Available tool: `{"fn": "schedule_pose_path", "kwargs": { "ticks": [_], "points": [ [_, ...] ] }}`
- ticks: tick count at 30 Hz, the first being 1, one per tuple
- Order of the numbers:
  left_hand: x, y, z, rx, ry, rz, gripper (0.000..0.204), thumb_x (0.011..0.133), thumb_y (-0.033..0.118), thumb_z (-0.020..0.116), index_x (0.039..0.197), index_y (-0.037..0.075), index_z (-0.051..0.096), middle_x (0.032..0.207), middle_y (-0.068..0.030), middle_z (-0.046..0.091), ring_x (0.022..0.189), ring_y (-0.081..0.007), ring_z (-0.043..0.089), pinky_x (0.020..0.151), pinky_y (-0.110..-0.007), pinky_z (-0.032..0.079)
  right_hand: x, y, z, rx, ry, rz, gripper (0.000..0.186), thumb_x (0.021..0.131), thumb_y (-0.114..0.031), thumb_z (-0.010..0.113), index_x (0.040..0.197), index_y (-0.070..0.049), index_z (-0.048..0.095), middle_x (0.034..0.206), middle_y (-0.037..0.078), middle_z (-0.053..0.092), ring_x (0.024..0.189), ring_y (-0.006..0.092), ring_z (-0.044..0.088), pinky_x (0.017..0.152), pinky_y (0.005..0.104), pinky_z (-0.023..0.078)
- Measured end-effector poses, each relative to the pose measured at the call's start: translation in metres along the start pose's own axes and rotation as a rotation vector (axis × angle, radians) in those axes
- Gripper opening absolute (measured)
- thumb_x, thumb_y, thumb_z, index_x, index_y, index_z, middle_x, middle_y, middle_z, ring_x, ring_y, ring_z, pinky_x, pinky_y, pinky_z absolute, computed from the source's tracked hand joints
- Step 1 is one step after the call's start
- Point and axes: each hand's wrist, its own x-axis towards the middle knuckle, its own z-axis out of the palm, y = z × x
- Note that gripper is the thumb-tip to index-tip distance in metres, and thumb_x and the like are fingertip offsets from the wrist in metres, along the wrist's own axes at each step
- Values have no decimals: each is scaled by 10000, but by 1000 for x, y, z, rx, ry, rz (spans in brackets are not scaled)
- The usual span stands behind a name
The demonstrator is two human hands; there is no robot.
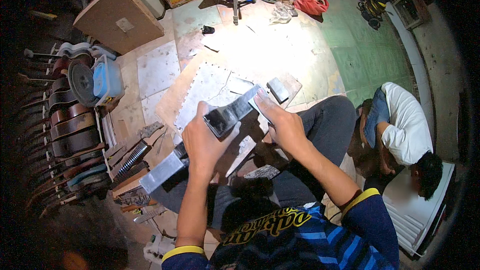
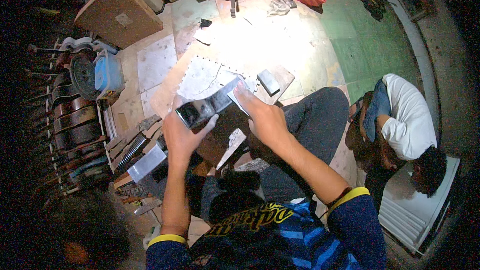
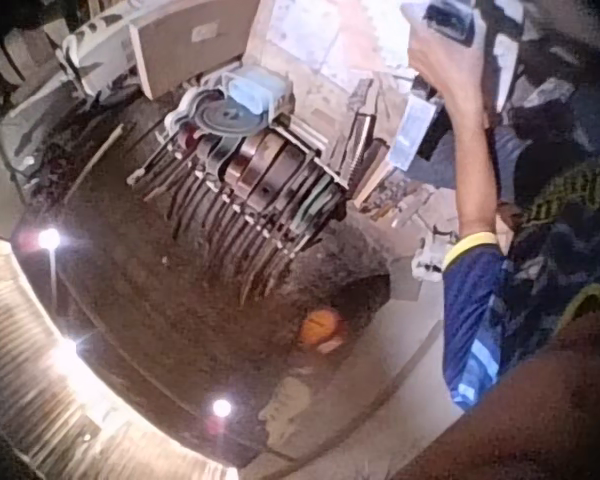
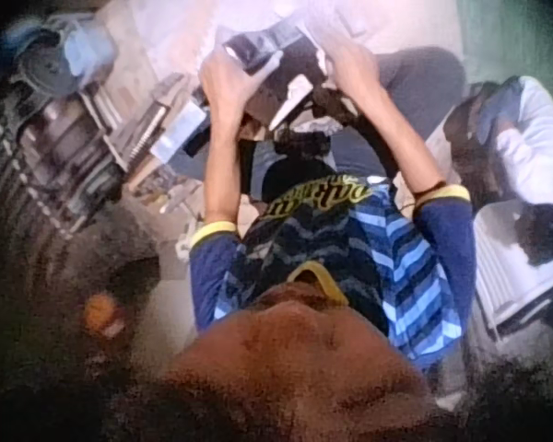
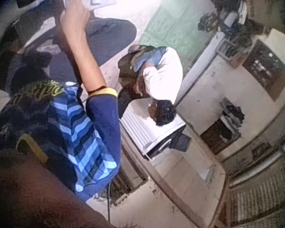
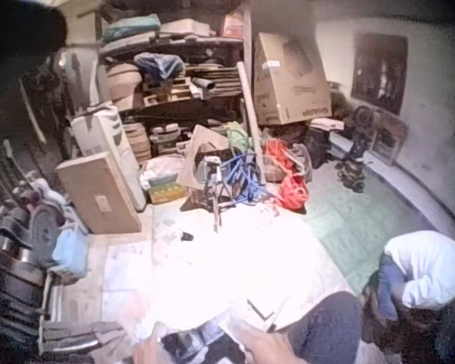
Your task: The person sands the surfaces and edges of a guitar body by hand using a piece of sandpaper.
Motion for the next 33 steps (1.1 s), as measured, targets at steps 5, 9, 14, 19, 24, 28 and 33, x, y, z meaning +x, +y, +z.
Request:
{"fn": "schedule_pose_path", "kwargs": {
  "ticks": [5,9,14,19,24,28,33],
  "points": [
    [0,-2,3,-8,7,36,577,671,336,892,1003,44,521,747,-174,689,737,-408,687,646,-463,530,28,7,1,-45,59,-63,824,736,95,564,1494,-217,476,1515,91,487,1050,360,682,859,448,589],
    [-1,3,-4,29,21,37,585,661,334,895,1003,45,518,738,-172,684,727,-411,682,638,-464,529,12,3,-4,-34,67,-106,789,735,75,586,1478,-168,488,1498,101,504,1043,373,671,848,456,581],
    [-5,-12,-2,-22,53,23,573,662,347,895,977,44,525,728,-171,680,708,-415,680,627,-466,529,17,-5,-6,-31,2,-69,773,757,61,606,1484,-169,481,1519,97,479,1064,361,671,857,444,580],
    [-7,-14,-3,-33,5,46,605,665,367,892,1027,37,537,738,-169,688,714,-405,685,639,-465,531,32,-5,-4,-38,80,-98,792,737,83,609,1477,-176,490,1495,111,500,1068,356,669,871,437,582],
    [-7,-23,-9,-46,44,33,672,666,392,890,1113,13,561,756,-169,698,716,-396,692,645,-454,535,2,-16,-1,17,93,-133,744,740,78,594,1442,-159,524,1471,97,528,1064,364,667,884,440,578],
    [-7,-20,-6,-42,9,16,679,668,400,887,1123,17,560,759,-162,703,728,-383,702,654,-450,542,41,-4,4,-33,140,-131,772,744,80,582,1463,-191,509,1493,90,507,1052,368,672,883,430,582],
    [-4,-25,-10,-65,31,8,692,658,418,891,1116,15,564,774,-157,714,731,-385,703,670,-450,547,12,-16,-3,11,50,-47,744,744,89,563,1449,-146,517,1480,95,519,1054,388,664,906,442,570]
  ]
}}
